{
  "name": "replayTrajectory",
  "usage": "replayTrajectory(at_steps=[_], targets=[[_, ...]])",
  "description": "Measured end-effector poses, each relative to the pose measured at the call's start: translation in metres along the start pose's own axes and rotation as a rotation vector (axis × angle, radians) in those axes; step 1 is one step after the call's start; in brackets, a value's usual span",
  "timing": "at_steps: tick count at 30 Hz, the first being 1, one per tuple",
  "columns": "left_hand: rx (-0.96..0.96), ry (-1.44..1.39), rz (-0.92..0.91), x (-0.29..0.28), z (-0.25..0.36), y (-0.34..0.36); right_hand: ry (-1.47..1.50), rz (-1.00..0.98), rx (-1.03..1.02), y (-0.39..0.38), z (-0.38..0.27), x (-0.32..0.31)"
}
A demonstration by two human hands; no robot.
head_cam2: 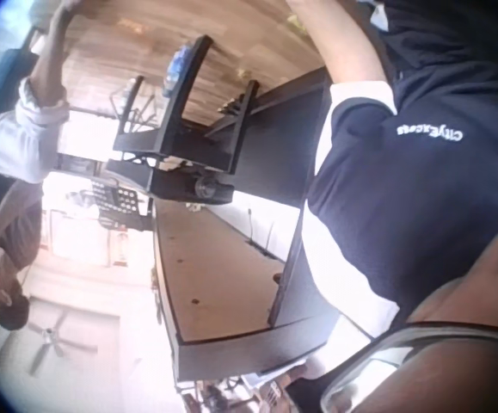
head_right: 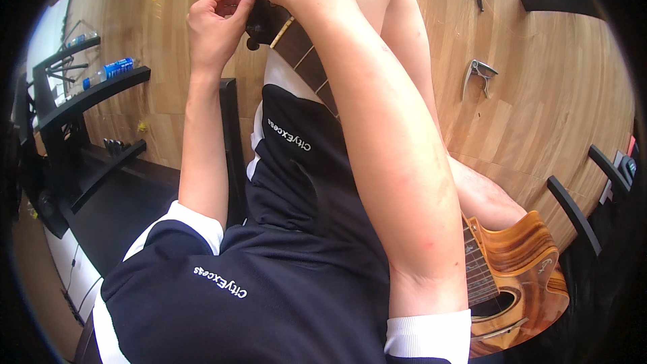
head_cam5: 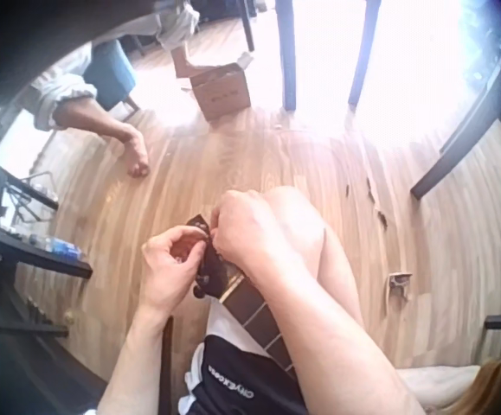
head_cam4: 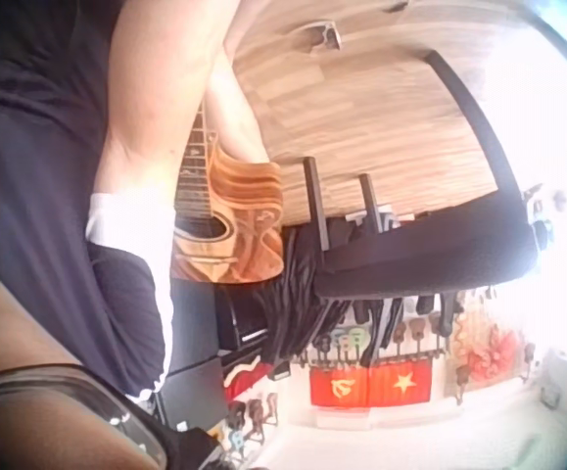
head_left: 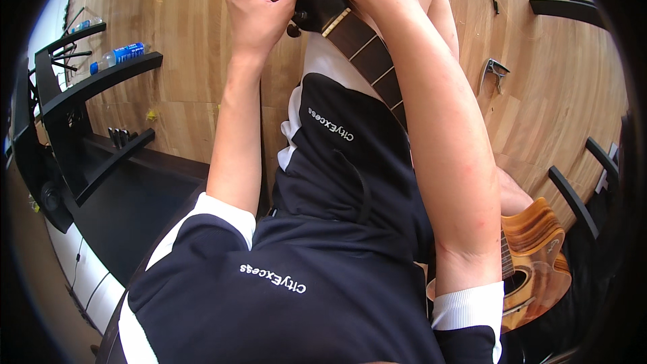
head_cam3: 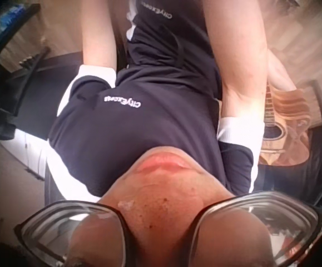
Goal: The person strings an acoustic guitar by hand, threading each string through the soundhole and securing it at the bridge, then winding the strings onto the tuning pegs at the headstock.
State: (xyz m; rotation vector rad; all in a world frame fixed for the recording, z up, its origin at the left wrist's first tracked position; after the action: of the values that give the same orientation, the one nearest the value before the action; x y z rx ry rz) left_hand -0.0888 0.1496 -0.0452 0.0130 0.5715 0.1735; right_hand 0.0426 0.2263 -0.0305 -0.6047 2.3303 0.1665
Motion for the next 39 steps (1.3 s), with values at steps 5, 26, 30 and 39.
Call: replayTrajectory(at_steps=[5, 26, 30, 39], targets=[[-0.037, 0.129, 0.029, -0.001, 0.009, -0.001, -0.025, 0.059, -0.015, 0.003, 0.002, 0.001], [0.229, 0.209, 0.069, -0.006, 0.038, -0.007, -0.018, -0.126, 0.109, 0.004, 0.007, 0.004], [0.394, 0.268, 0.082, -0.007, 0.045, -0.007, -0.008, -0.151, 0.126, 0.004, 0.009, 0.007], [0.471, 0.231, 0.134, -0.009, 0.037, -0.013, -0.066, -0.188, 0.101, 0.005, 0.007, 0.010]])
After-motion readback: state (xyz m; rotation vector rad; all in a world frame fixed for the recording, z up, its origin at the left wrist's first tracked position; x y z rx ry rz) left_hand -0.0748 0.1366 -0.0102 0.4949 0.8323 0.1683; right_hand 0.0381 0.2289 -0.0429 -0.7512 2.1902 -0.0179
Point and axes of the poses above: each hand's wrist, its own y-axis towards the middle knuckle, its own x-axis out of the palm, z = x × y, the point moved 10 cm from there along y, towards the middle knuckle, and after that the axes turned 5 degrees about -z, right-handed, at the moved point
